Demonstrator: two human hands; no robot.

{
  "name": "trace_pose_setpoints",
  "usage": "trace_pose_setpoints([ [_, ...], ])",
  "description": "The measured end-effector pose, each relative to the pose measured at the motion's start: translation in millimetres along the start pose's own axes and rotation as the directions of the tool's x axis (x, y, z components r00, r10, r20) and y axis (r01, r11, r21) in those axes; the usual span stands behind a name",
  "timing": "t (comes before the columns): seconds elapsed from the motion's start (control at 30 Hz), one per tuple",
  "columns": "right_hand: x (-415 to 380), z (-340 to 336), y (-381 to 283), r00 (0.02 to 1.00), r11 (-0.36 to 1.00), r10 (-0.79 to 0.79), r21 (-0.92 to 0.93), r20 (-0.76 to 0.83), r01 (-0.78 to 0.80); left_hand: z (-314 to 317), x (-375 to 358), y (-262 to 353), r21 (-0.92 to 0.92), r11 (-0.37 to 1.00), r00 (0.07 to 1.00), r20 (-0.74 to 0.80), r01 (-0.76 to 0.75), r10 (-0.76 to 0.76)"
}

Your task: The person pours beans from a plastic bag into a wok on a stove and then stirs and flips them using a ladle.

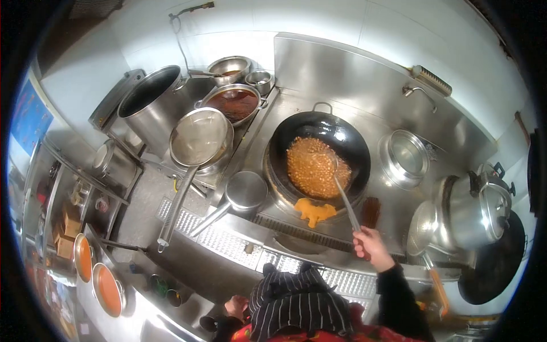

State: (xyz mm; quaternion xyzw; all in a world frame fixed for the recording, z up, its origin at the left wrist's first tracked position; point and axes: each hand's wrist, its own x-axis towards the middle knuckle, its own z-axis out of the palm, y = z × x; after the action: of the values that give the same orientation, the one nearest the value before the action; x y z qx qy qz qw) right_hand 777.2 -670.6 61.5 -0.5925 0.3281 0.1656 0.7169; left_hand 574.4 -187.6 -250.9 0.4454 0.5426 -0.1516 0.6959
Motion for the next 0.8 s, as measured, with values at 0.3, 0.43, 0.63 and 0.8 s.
trace_pose_setpoints([
  [0.3,-49,-28,22,0.966,0.873,-0.256,-0.421,0.030,0.244,-16,26,1,-0.272,0.962,0.996,0.072,-0.027,0.048],
  [0.43,-57,-71,26,0.899,0.629,-0.439,-0.710,0.012,0.317,-35,30,-16,0.332,0.877,0.910,0.344,-0.347,0.230],
  [0.63,-116,-65,-40,0.943,0.420,-0.322,-0.880,0.085,0.222,-40,45,-17,0.662,0.305,0.723,0.670,-0.684,0.169],
  [0.8,-74,-60,-7,0.853,0.187,-0.491,-0.935,0.176,0.300,-19,37,-28,0.713,0.061,0.601,0.538,-0.699,0.591],
])
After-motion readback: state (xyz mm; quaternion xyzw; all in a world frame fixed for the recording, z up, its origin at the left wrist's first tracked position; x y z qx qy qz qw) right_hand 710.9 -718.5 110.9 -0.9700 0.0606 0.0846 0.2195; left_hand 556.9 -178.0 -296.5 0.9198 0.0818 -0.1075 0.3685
